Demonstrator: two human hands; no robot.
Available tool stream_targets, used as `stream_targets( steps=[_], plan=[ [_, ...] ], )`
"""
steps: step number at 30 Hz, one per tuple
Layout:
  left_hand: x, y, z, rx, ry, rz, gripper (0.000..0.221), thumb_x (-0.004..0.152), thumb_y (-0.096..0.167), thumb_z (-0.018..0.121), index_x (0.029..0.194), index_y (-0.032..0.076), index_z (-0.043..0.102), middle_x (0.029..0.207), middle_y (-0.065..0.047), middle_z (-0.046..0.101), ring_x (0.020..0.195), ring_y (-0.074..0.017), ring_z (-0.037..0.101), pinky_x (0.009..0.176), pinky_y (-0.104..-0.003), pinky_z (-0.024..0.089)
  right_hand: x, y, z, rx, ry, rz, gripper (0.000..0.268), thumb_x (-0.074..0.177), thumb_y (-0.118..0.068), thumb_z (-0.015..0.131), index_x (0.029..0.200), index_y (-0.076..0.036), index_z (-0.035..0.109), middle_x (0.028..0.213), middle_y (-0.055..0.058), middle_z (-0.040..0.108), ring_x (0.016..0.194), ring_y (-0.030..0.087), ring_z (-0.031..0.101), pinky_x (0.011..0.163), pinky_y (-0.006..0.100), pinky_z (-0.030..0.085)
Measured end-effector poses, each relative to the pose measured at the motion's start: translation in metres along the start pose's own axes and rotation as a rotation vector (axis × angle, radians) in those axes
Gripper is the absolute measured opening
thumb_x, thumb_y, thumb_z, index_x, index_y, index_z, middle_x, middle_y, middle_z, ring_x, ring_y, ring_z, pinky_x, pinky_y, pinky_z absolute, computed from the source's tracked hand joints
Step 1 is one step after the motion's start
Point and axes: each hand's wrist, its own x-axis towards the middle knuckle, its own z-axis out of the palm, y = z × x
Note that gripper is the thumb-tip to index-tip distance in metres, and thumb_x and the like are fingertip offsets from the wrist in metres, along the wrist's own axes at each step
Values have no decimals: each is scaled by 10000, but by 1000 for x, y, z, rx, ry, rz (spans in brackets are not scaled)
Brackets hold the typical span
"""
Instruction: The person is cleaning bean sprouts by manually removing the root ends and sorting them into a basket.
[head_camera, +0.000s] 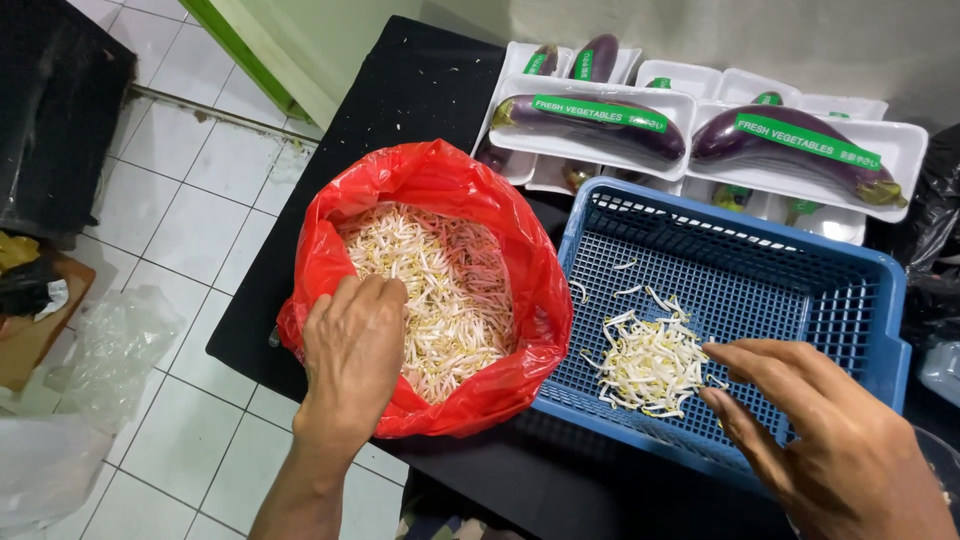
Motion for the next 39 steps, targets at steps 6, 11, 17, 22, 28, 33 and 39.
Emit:
stream_targets(
  steps=[6,11,17,22,28,33,39],
  plan=[
    [5,-2,-12,-175,20,-16,97,905,95,762,948,108,676,889,-44,656,826,-230,605,634,-393,577,0,-3,0,-7,28,-8,420,853,-351,717,1247,-207,711,1167,-5,735,977,137,733,761,329,634],
    [9,9,-24,-540,4,-63,72,937,107,708,990,113,661,928,-42,725,844,-206,681,688,-370,585,8,-12,3,83,47,-83,388,867,-306,715,1224,-157,702,1144,40,726,945,163,735,824,325,614],
    [20,64,-60,-1118,-16,-11,66,869,99,735,926,130,723,818,19,757,720,-107,699,674,-268,579,20,-40,8,288,120,-119,464,878,-258,738,1306,-112,635,1145,92,731,968,196,751,851,336,628],
    [29,109,-67,-1542,-264,-82,36,881,96,734,902,106,762,803,16,778,719,-49,719,609,-177,536,23,-50,8,425,230,-165,449,894,-192,761,1297,-50,620,1148,126,723,968,204,747,855,310,632],
    [30,129,-58,-1725,-417,-100,69,897,75,733,965,85,729,855,-5,727,741,-76,665,676,-216,567,25,-37,11,376,263,-194,299,901,-44,746,1188,-35,661,1015,126,714,831,206,729,709,303,625],
    [34,132,-67,-1935,-558,-80,259,989,163,616,1185,30,721,1059,-98,754,912,-151,741,872,-261,645,31,-27,8,588,212,-63,123,920,-166,709,984,-61,718,856,46,745,732,127,718,653,235,590],
    [43,133,-58,-1732,-480,-50,154,913,226,748,992,102,796,861,20,758,750,-46,622,673,-199,488,29,-16,17,735,67,98,119,870,-197,761,928,-93,753,817,9,785,640,76,726,575,198,609]
  ],
)
